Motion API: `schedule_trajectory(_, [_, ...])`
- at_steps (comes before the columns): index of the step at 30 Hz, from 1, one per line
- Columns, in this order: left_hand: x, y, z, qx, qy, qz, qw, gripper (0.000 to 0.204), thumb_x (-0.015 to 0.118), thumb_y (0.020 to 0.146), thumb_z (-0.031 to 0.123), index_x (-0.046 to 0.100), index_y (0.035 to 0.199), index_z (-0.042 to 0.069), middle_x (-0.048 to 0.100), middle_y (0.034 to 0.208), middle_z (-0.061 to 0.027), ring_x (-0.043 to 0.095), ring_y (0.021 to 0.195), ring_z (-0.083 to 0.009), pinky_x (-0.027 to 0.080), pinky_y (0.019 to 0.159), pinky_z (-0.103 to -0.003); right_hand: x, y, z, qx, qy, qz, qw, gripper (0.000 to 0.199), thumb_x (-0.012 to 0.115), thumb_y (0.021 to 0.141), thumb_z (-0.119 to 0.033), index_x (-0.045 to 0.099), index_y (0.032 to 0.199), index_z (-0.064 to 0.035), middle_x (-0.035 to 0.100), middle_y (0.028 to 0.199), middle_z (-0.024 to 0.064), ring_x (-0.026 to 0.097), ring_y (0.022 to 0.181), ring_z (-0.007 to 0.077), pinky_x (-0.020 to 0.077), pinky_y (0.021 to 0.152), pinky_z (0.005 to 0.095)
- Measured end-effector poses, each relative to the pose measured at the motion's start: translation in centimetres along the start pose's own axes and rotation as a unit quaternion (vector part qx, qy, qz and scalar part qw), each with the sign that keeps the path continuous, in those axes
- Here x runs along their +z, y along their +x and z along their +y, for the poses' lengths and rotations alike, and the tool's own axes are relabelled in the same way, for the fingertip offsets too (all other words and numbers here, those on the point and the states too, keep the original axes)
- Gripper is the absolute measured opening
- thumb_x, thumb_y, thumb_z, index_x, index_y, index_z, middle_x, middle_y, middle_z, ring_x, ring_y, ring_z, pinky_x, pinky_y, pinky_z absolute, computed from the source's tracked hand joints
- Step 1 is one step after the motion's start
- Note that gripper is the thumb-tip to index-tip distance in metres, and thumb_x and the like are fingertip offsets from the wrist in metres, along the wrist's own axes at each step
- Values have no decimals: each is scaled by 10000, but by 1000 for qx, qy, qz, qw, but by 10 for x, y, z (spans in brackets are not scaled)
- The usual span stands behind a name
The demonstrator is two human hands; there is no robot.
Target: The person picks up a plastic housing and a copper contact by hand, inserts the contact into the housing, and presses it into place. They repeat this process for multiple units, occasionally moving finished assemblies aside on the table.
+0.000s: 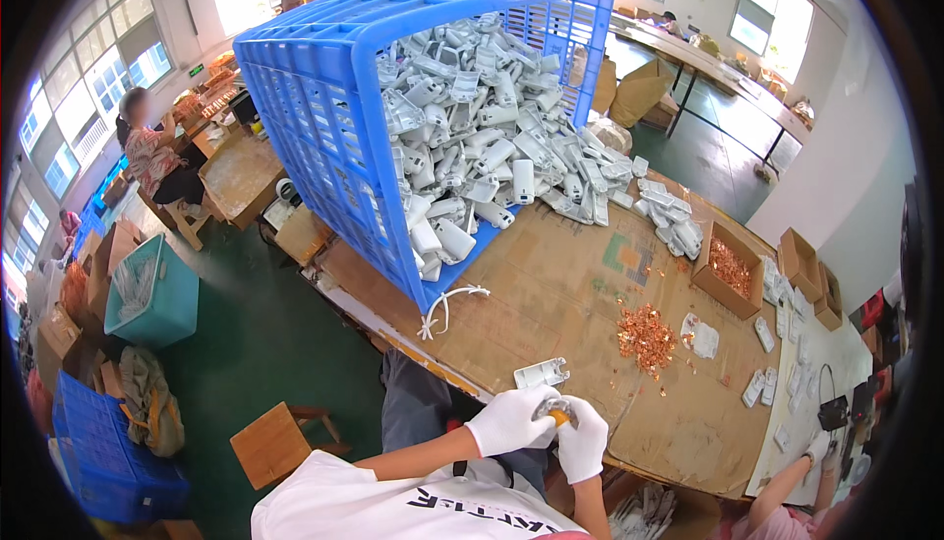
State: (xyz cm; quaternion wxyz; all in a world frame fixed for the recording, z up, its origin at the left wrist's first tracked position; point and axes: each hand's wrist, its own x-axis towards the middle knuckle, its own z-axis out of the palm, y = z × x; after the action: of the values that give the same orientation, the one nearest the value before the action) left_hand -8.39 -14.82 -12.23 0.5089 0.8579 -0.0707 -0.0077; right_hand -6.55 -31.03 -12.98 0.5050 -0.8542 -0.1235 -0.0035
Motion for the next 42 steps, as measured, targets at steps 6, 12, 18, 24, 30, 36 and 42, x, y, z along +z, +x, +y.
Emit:
schedule_trajectory(6, [22, -45, -30, -19, 35, 14, 999, 261, 611, 879, 112, 620, 1133, 57, 696, 1009, -153, 692, 925, -310, 557, 800, -377, 11, -42, 8, -9, -73, -97, 993, 292, 691, 784, -47, 678, 1076, -38, 663, 877, 163, 658, 764, 318, 522, 697, 391])
schedule_trajectory(12, [20, -65, -40, -97, 8, -44, 994, 210, 608, 865, 100, 607, 1073, 70, 693, 976, -163, 682, 914, -333, 546, 790, -402, 23, -70, 13, 69, -35, -151, 986, 320, 716, 819, -118, 673, 1126, -40, 690, 935, 159, 697, 827, 287, 547, 738, 353])
schedule_trajectory(18, [8, -63, -28, -164, -11, -88, 982, 173, 660, 868, 140, 636, 1019, 60, 699, 869, -154, 704, 830, -306, 548, 723, -370, 20, -73, 17, 77, -11, -174, 982, 301, 707, 818, -117, 677, 1112, -60, 687, 936, 168, 691, 814, 311, 543, 714, 361])
schedule_trajectory(24, [24, -50, -26, -130, 24, -111, 985, 127, 611, 887, 136, 629, 1005, 91, 691, 893, -166, 681, 859, -356, 540, 727, -449, 8, -75, 19, 87, -10, -154, 984, 275, 716, 823, -120, 682, 1090, -62, 677, 914, 152, 682, 778, 300, 538, 683, 368])
schedule_trajectory(30, [37, -39, -22, -113, 24, -106, 988, 98, 652, 853, 84, 639, 948, 65, 689, 867, -168, 691, 826, -339, 545, 708, -411, 3, -76, 31, 80, -4, -136, 987, 197, 655, 833, -144, 648, 1014, -66, 629, 876, 160, 638, 811, 359, 513, 712, 429])
schedule_trajectory(36, [41, -28, -22, -144, 16, -118, 982, 89, 675, 836, 3, 636, 916, 9, 707, 823, -138, 710, 759, -236, 541, 695, -331, 3, -75, 32, 125, 3, -132, 983, 289, 654, 852, -142, 621, 1127, -59, 636, 970, 180, 631, 924, 359, 507, 798, 419])
schedule_trajectory(42, [50, 54, 30, -16, -25, -60, 998, 216, 635, 856, 4, 644, 1070, -22, 707, 954, -172, 700, 901, -263, 544, 813, -339, -19, -27, 23, -29, -223, 120, 967, 860, 687, 784, -213, 266, 1484, 55, 595, 1126, 225, 649, 916, 360, 554, 776, 422])
